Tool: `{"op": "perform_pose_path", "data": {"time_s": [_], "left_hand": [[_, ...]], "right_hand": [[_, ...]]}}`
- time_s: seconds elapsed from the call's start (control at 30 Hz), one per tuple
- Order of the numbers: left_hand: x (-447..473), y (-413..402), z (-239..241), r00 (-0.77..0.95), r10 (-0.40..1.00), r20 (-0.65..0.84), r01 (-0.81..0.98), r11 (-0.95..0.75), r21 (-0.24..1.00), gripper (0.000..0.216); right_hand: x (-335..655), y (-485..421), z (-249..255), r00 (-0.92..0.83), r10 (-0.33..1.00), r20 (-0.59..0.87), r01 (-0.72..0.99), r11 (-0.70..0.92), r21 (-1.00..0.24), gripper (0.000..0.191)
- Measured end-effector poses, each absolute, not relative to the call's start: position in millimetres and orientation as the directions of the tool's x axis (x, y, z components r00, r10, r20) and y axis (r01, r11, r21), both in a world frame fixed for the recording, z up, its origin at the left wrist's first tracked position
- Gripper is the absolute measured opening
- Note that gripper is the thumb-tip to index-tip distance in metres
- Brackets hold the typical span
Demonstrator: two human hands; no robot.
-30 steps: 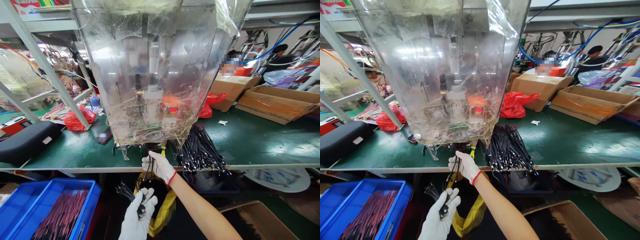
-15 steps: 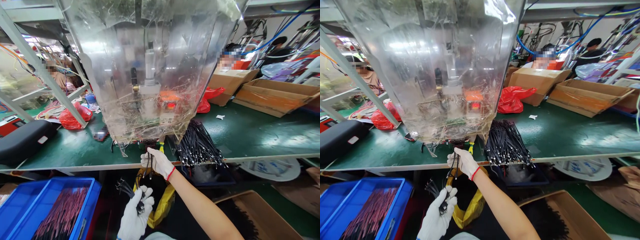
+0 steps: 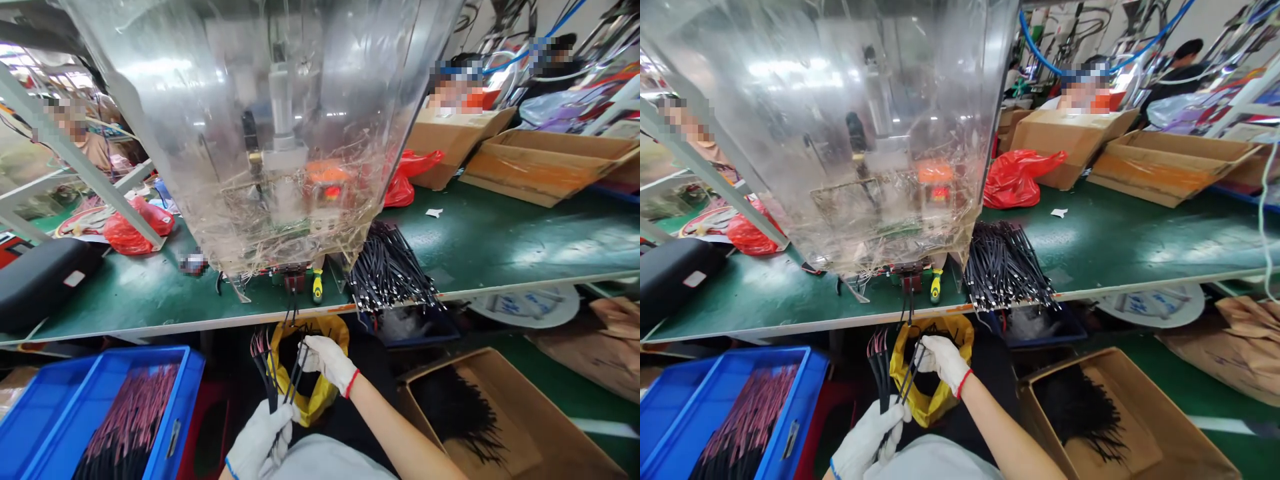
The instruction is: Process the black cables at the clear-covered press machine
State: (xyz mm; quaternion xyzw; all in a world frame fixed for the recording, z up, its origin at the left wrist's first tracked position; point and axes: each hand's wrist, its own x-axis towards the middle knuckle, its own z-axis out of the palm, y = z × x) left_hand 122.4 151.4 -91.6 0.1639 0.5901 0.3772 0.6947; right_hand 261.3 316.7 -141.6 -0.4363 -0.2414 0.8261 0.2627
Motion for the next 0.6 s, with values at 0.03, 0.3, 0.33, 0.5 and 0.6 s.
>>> {"op": "perform_pose_path", "data": {"time_s": [0.03, 0.3, 0.33, 0.5, 0.6], "left_hand": [[123, 152, -90, 0.002, 0.716, -0.698, -0.333, 0.658, 0.675, 0.036], [120, 165, -92, -0.001, 0.799, -0.602, -0.175, 0.593, 0.786, 0.038], [119, 166, -94, 0.013, 0.802, -0.597, -0.149, 0.591, 0.792, 0.038], [118, 165, -97, 0.028, 0.767, -0.64, -0.123, 0.639, 0.76, 0.038], [126, 162, -95, -0.023, 0.766, -0.643, -0.195, 0.627, 0.754, 0.042]], "right_hand": [[259, 319, -145, -0.425, 0.682, -0.595, -0.256, -0.721, -0.644, 0.027], [266, 326, -147, -0.596, 0.527, -0.605, -0.3, -0.846, -0.441, 0.043], [266, 322, -147, -0.65, 0.473, -0.595, -0.254, -0.873, -0.417, 0.046], [257, 312, -157, -0.586, 0.578, -0.568, -0.32, -0.809, -0.493, 0.029], [249, 319, -165, -0.458, 0.684, -0.567, -0.321, -0.722, -0.612, 0.029]]}}
